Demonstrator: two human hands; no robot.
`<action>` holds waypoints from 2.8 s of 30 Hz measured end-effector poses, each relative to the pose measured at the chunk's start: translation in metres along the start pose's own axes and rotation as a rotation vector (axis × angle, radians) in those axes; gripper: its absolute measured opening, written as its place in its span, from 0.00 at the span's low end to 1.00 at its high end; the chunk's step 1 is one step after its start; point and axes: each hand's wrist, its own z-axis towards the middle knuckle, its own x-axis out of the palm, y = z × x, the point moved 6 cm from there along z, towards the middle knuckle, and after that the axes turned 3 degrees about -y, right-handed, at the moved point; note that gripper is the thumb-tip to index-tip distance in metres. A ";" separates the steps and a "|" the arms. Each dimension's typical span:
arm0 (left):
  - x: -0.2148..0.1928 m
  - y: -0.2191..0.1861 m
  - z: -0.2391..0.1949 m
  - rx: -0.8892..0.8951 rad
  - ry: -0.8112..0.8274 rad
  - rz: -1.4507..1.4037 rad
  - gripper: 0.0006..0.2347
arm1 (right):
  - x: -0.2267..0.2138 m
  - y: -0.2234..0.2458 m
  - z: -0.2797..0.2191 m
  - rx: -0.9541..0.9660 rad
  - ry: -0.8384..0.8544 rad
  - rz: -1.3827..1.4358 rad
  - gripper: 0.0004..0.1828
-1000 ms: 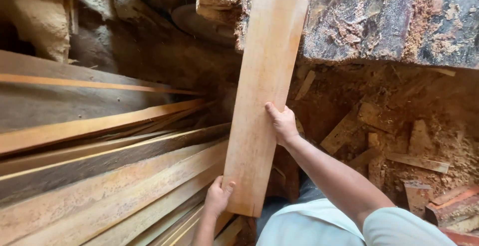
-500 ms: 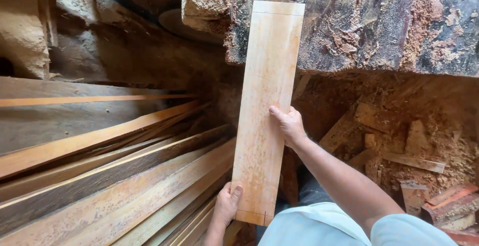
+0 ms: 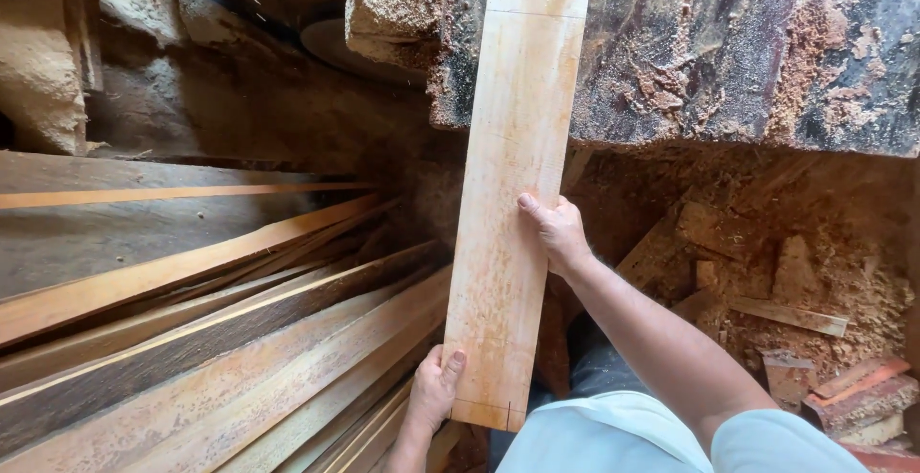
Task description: The person is using a band saw to cut several wooden boards, handling each board individually and feeding it through the blade.
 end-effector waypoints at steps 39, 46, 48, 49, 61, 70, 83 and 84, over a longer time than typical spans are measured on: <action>-0.003 -0.021 -0.006 0.124 -0.021 0.001 0.30 | 0.007 0.020 -0.011 -0.064 0.012 -0.131 0.32; 0.025 0.016 -0.020 0.119 -0.019 0.088 0.28 | -0.042 -0.009 -0.028 -0.061 -0.060 -0.029 0.29; 0.038 0.011 -0.020 0.147 -0.002 0.093 0.29 | -0.055 -0.005 -0.025 -0.063 -0.111 -0.058 0.28; 0.044 0.010 -0.019 0.153 -0.007 0.082 0.28 | -0.056 0.001 -0.027 -0.066 -0.078 -0.053 0.28; 0.074 -0.002 -0.024 0.093 0.008 -0.014 0.26 | -0.071 0.015 -0.012 -0.070 -0.027 -0.097 0.30; 0.103 0.026 0.022 0.151 -0.016 -0.061 0.27 | -0.084 0.002 0.015 -0.109 -0.032 -0.106 0.37; 0.088 0.004 -0.009 0.114 0.020 -0.006 0.26 | -0.076 0.018 -0.005 -0.050 -0.060 -0.153 0.34; 0.086 0.002 -0.012 0.115 0.019 -0.007 0.26 | -0.075 0.020 -0.006 -0.052 -0.059 -0.153 0.34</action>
